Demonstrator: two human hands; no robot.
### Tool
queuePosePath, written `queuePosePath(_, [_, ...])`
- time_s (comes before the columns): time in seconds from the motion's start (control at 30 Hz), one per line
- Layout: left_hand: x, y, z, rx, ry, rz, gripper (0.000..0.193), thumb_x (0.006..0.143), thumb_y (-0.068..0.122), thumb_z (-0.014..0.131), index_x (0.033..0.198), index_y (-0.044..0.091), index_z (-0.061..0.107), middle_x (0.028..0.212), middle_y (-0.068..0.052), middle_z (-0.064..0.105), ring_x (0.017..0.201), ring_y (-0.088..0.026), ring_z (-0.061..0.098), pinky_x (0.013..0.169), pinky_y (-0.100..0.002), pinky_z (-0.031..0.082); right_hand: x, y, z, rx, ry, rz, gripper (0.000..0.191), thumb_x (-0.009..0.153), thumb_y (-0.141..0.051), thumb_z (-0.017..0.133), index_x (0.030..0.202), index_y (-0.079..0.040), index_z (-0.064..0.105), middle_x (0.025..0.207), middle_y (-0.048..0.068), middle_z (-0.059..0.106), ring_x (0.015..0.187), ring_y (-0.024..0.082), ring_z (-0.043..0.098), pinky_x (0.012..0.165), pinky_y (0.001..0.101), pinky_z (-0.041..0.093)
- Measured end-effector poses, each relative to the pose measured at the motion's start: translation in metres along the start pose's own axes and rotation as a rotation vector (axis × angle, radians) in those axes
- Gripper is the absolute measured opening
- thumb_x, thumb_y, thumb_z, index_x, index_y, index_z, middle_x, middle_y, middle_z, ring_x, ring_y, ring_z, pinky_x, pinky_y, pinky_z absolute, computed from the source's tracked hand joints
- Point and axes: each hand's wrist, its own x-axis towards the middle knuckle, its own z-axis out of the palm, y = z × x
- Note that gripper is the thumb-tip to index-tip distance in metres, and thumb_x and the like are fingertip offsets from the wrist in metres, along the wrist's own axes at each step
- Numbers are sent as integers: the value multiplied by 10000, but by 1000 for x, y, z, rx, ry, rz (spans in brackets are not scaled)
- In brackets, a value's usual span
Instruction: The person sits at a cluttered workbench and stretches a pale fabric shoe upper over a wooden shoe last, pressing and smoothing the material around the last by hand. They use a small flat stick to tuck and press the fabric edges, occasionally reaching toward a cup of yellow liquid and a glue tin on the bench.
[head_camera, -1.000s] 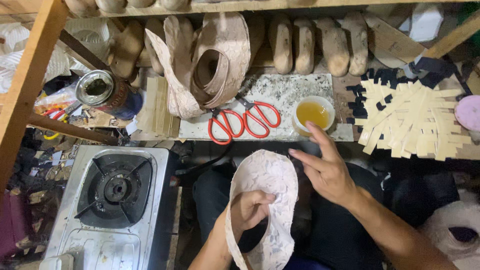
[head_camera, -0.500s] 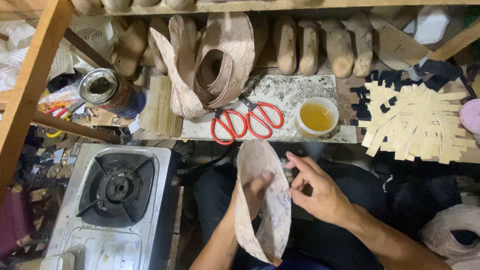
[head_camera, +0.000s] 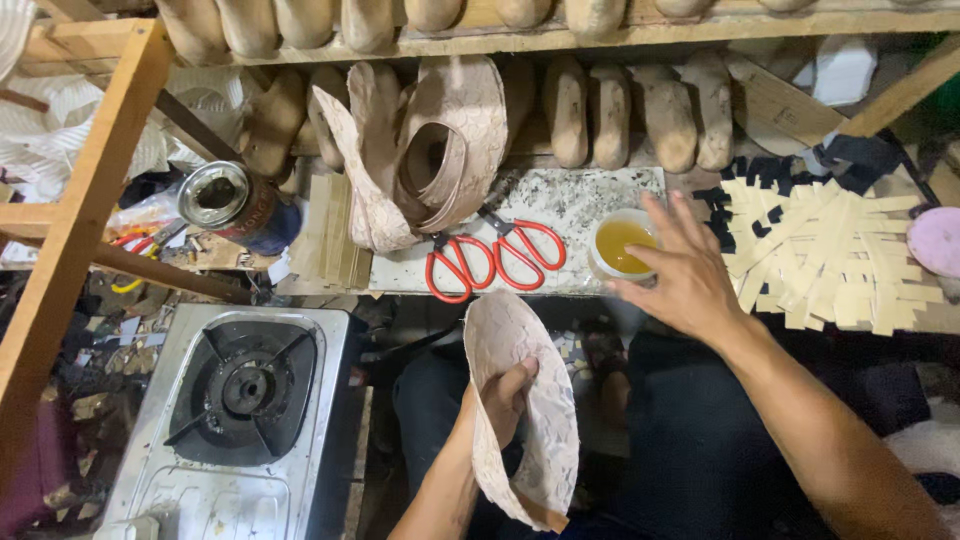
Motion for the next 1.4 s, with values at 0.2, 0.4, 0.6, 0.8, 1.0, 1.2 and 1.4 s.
queuePosePath(0.2, [1, 8, -2, 39, -37, -45, 381, 892, 120, 639, 1249, -4, 594, 1018, -95, 710, 915, -182, 702, 774, -295, 564, -36, -19, 1, 281, -9, -12, 116, 790, -237, 823, 798, -141, 759, 1485, 72, 569, 1540, 353, 395, 1311, 504, 278])
queuePosePath(0.4, [-7, 10, 15, -89, -197, -9, 381, 883, 47, 606, 1259, 13, 565, 1015, -83, 719, 900, -180, 731, 770, -321, 601, -67, -71, -1, 489, -45, -255, 451, 765, -89, 751, 1212, -143, 730, 1581, 189, 373, 1506, 415, 318, 1231, 508, 290])
queuePosePath(0.6, [-20, 16, 30, -39, -251, -101, 479, 851, 18, 630, 1322, 40, 541, 997, -49, 709, 830, -137, 709, 670, -279, 583, -55, -71, 3, 464, 9, -282, 551, 762, 58, 688, 1260, -176, 724, 1611, 206, 330, 1529, 404, 301, 1242, 503, 304])
queuePosePath(0.8, [-33, 38, 32, 138, -274, -36, 555, 825, 82, 657, 1367, 50, 543, 982, 4, 706, 639, -49, 514, 513, -206, 349, -55, -73, 4, 517, -19, -250, 550, 761, 49, 709, 1267, -166, 709, 1606, 214, 340, 1518, 410, 326, 1229, 492, 322])
queuePosePath(1.0, [-30, 36, 30, 250, -196, -64, 517, 825, 87, 687, 1333, 82, 591, 846, 24, 645, 609, -49, 493, 499, -205, 348, -54, -69, 3, 463, -16, -318, 545, 744, 56, 718, 1241, -166, 723, 1594, 207, 364, 1506, 414, 357, 1230, 492, 344])
queuePosePath(1.2, [-24, 34, 28, 159, -177, -43, 375, 859, 64, 685, 1222, 16, 603, 830, -14, 629, 611, -86, 523, 499, -223, 364, -57, -62, -4, 413, 81, -356, 526, 712, 43, 740, 1178, -200, 759, 1577, 144, 394, 1501, 394, 355, 1220, 508, 350])
queuePosePath(1.4, [-13, 15, 24, -106, -137, -16, 391, 825, 2, 625, 1211, 51, 583, 964, -47, 713, 849, -139, 716, 715, -282, 573, -64, -67, 0, 295, 54, -379, 475, 760, 12, 767, 1185, -199, 758, 1529, 129, 452, 1454, 404, 425, 1167, 495, 415])
